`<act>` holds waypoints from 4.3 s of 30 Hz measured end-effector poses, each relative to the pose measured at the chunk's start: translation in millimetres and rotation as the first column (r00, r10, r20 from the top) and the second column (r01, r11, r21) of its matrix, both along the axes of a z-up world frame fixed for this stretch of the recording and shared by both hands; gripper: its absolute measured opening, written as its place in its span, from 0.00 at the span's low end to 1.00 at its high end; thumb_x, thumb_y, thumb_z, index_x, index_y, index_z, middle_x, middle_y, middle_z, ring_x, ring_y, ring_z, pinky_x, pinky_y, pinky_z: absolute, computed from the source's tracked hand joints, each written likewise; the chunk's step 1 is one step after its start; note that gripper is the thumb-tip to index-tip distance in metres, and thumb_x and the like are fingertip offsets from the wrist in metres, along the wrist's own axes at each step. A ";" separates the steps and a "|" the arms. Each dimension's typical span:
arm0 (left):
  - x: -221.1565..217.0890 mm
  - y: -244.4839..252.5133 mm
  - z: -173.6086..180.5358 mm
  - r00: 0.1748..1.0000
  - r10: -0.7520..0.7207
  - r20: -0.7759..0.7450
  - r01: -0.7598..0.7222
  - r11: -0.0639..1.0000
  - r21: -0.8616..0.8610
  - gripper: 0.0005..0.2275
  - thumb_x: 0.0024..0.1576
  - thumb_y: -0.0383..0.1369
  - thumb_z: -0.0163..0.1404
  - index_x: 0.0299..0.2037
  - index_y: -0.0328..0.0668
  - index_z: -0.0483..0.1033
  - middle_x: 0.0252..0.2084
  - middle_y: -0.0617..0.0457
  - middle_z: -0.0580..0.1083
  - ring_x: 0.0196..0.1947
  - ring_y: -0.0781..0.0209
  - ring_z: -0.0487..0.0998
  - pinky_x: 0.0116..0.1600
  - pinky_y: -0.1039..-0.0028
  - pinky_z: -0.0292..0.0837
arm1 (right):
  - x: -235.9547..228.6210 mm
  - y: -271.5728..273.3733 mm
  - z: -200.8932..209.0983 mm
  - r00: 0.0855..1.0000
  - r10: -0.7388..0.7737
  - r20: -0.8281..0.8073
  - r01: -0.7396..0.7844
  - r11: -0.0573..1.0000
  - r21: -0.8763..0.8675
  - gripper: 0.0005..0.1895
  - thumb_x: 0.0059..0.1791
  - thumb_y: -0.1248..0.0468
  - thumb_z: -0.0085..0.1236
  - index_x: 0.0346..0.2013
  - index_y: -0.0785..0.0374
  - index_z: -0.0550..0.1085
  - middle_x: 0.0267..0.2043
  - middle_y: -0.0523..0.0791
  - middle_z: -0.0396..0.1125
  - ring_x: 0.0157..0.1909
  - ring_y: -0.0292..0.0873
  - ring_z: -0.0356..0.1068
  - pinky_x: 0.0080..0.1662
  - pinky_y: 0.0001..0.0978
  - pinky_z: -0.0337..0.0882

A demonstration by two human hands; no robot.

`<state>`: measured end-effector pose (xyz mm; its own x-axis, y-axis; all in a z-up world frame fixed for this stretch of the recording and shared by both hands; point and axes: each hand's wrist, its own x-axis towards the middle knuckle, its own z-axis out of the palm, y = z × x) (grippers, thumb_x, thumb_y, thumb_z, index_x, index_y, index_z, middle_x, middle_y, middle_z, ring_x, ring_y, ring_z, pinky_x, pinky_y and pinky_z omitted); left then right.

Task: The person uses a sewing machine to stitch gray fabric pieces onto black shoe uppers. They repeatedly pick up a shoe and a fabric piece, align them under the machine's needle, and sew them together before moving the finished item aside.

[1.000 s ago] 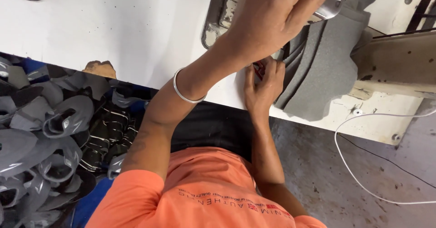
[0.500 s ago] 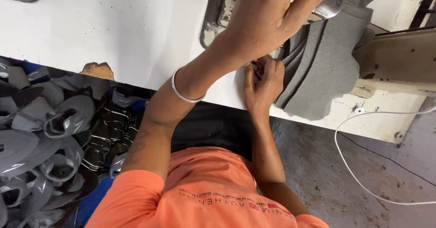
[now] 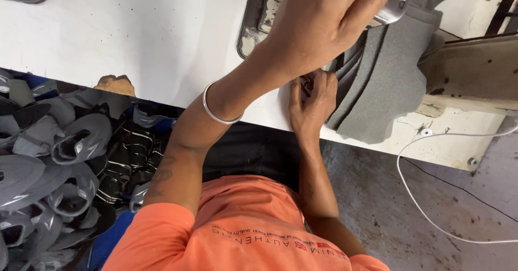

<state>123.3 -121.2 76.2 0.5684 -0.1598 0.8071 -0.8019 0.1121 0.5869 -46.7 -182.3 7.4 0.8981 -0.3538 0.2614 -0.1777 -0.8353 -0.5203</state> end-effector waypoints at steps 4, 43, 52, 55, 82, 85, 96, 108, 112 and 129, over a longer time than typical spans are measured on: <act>-0.6 -1.0 0.8 0.996 0.080 0.047 -0.080 0.997 0.002 0.02 0.71 0.29 0.50 0.46 0.43 0.75 0.27 0.60 0.71 0.23 0.72 0.71 0.29 0.80 0.64 | 0.1 -0.8 -1.2 1.000 0.000 -0.008 0.000 1.000 0.000 0.15 0.52 0.63 0.64 0.48 0.68 0.72 0.40 0.49 0.62 0.43 0.48 0.65 0.45 0.41 0.68; -105.7 90.0 91.7 0.552 -0.814 0.180 0.833 0.531 -0.154 0.08 0.77 0.26 0.42 0.51 0.28 0.74 0.52 0.46 0.72 0.40 0.57 0.78 0.44 0.72 0.78 | 2.3 2.9 12.7 1.000 -0.011 0.014 0.010 1.000 0.028 0.14 0.54 0.58 0.62 0.49 0.65 0.78 0.40 0.49 0.66 0.44 0.49 0.66 0.46 0.41 0.68; -103.6 88.9 88.3 0.450 -0.869 0.207 0.889 0.416 -0.189 0.10 0.74 0.28 0.38 0.52 0.28 0.72 0.52 0.46 0.70 0.41 0.57 0.78 0.42 0.71 0.79 | 6.8 4.2 14.7 1.000 -0.027 -0.004 0.027 0.998 0.053 0.14 0.52 0.58 0.63 0.46 0.64 0.78 0.38 0.47 0.64 0.41 0.47 0.64 0.43 0.38 0.67; -108.2 88.7 87.8 0.427 -0.870 0.249 0.904 0.414 -0.103 0.12 0.75 0.33 0.41 0.49 0.28 0.73 0.52 0.45 0.71 0.42 0.54 0.76 0.43 0.69 0.78 | 3.6 6.4 16.2 1.000 -0.022 -0.003 0.022 0.999 0.050 0.13 0.52 0.58 0.64 0.46 0.64 0.78 0.38 0.46 0.64 0.41 0.46 0.64 0.43 0.38 0.67; -13.5 19.8 36.4 0.995 0.078 -0.059 -0.077 0.997 0.026 0.02 0.70 0.28 0.53 0.49 0.41 0.76 0.47 0.56 0.76 0.46 0.64 0.78 0.48 0.77 0.78 | 3.5 1.4 8.5 0.999 0.013 0.052 -0.013 1.000 0.009 0.11 0.49 0.64 0.64 0.43 0.67 0.76 0.37 0.48 0.64 0.40 0.49 0.65 0.43 0.42 0.67; -8.1 10.7 28.4 0.997 0.038 -0.069 -0.040 0.999 -0.022 0.02 0.69 0.28 0.53 0.49 0.41 0.76 0.46 0.56 0.76 0.43 0.68 0.78 0.43 0.79 0.79 | 4.1 3.0 10.7 0.999 0.012 0.052 -0.013 1.000 0.022 0.12 0.49 0.64 0.64 0.44 0.67 0.76 0.37 0.48 0.64 0.41 0.49 0.65 0.43 0.42 0.67; -7.3 0.9 21.2 0.991 0.038 -0.127 -0.052 0.993 -0.103 0.02 0.69 0.27 0.52 0.49 0.41 0.76 0.47 0.56 0.76 0.37 0.73 0.80 0.38 0.85 0.77 | 3.2 1.9 9.8 1.000 0.003 0.027 -0.004 1.000 0.023 0.12 0.49 0.65 0.65 0.42 0.68 0.75 0.37 0.49 0.63 0.41 0.50 0.64 0.43 0.42 0.66; -5.7 4.2 21.2 0.996 0.026 -0.089 -0.034 0.995 -0.092 0.02 0.70 0.27 0.52 0.48 0.42 0.76 0.45 0.58 0.76 0.36 0.74 0.78 0.35 0.85 0.78 | 3.6 -0.1 6.8 1.000 0.011 0.021 -0.012 1.000 0.020 0.12 0.48 0.64 0.64 0.41 0.68 0.75 0.37 0.49 0.63 0.40 0.49 0.63 0.43 0.42 0.65; -5.3 4.0 22.4 0.995 0.046 -0.094 -0.053 0.996 -0.072 0.01 0.68 0.27 0.53 0.47 0.42 0.77 0.44 0.58 0.77 0.34 0.74 0.77 0.33 0.84 0.76 | 3.4 0.4 7.7 1.000 0.009 0.010 -0.009 1.000 0.019 0.12 0.49 0.64 0.65 0.41 0.69 0.75 0.36 0.49 0.63 0.40 0.48 0.63 0.43 0.42 0.65; -5.3 17.9 55.8 0.991 0.126 0.038 -0.130 0.986 0.106 0.04 0.66 0.28 0.54 0.45 0.35 0.76 0.44 0.52 0.75 0.44 0.57 0.78 0.50 0.67 0.77 | 59.5 -75.4 63.5 0.742 -0.135 0.657 0.047 0.988 0.149 0.13 0.55 0.57 0.61 0.42 0.66 0.78 0.38 0.44 0.71 0.28 0.33 0.61 0.29 0.25 0.61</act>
<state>118.0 -103.3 132.0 0.5645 -0.1749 0.8067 -0.8236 -0.0555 0.5644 12.8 -257.8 70.9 0.4746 -0.4912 0.7304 0.1774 -0.7594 -0.6260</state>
